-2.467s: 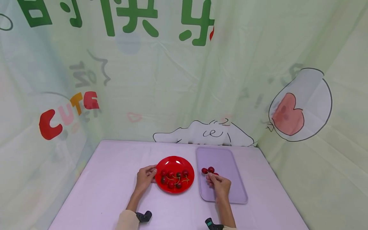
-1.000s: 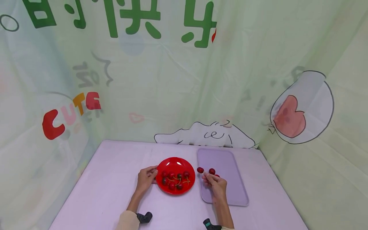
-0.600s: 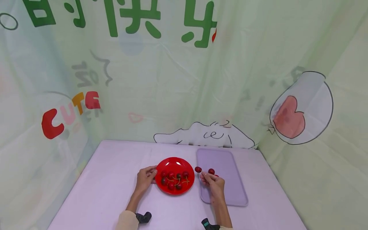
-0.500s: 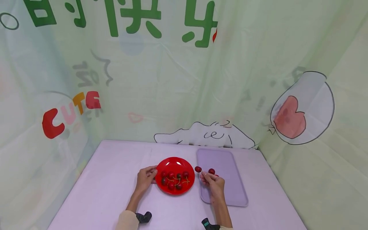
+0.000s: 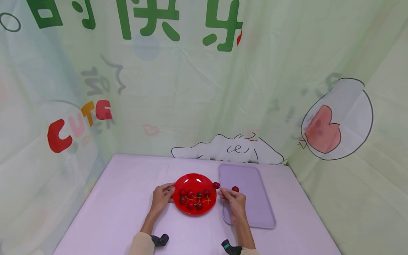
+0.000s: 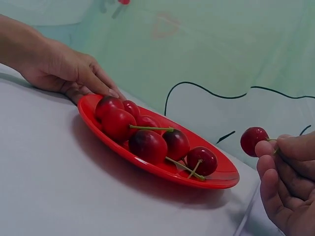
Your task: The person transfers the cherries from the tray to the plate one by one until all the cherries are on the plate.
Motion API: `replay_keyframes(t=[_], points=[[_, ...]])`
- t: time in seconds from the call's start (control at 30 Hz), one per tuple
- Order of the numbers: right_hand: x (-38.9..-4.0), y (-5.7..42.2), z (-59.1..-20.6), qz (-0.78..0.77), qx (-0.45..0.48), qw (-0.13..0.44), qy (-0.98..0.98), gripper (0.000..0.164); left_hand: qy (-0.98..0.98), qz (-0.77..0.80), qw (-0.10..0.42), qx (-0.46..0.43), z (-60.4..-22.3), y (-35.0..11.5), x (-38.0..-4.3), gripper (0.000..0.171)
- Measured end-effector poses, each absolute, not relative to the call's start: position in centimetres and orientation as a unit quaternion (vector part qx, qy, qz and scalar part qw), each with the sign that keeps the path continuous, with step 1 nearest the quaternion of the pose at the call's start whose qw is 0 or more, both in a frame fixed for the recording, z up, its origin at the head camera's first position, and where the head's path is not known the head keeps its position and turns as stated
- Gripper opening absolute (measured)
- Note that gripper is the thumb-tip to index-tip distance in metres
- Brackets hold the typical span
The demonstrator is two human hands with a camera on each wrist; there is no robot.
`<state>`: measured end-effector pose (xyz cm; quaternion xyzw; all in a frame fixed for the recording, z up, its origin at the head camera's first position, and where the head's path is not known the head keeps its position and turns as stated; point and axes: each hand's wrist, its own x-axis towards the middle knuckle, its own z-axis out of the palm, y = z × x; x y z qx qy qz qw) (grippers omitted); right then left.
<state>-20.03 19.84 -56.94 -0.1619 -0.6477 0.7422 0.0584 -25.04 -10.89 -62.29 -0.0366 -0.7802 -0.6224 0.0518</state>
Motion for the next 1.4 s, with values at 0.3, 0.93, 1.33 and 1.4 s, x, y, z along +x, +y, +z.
replay_keyframes(t=[0.3, 0.93, 1.33, 1.4], points=[[-20.3, 19.1, -57.5, 0.744, -0.163, 0.052, -0.645, 0.037, -0.780, -0.622, 0.052, -0.039, -62.4, -11.1, -25.1, 0.031], [-20.4, 17.6, -56.9, 0.744, -0.150, 0.037, -0.651, 0.033, -0.764, -0.641, 0.059, -0.043, -61.8, -10.8, -24.7, 0.029], [-20.5, 16.7, -56.8, 0.737, -0.133, 0.030, -0.662, 0.036, -0.774, -0.630, 0.049, -0.036, -62.5, -11.0, -25.4, 0.029], [-20.5, 16.6, -56.9, 0.736, -0.134, 0.028, -0.663, 0.035, -0.774, -0.631, 0.047, -0.034, -62.6, -11.0, -25.4, 0.029]])
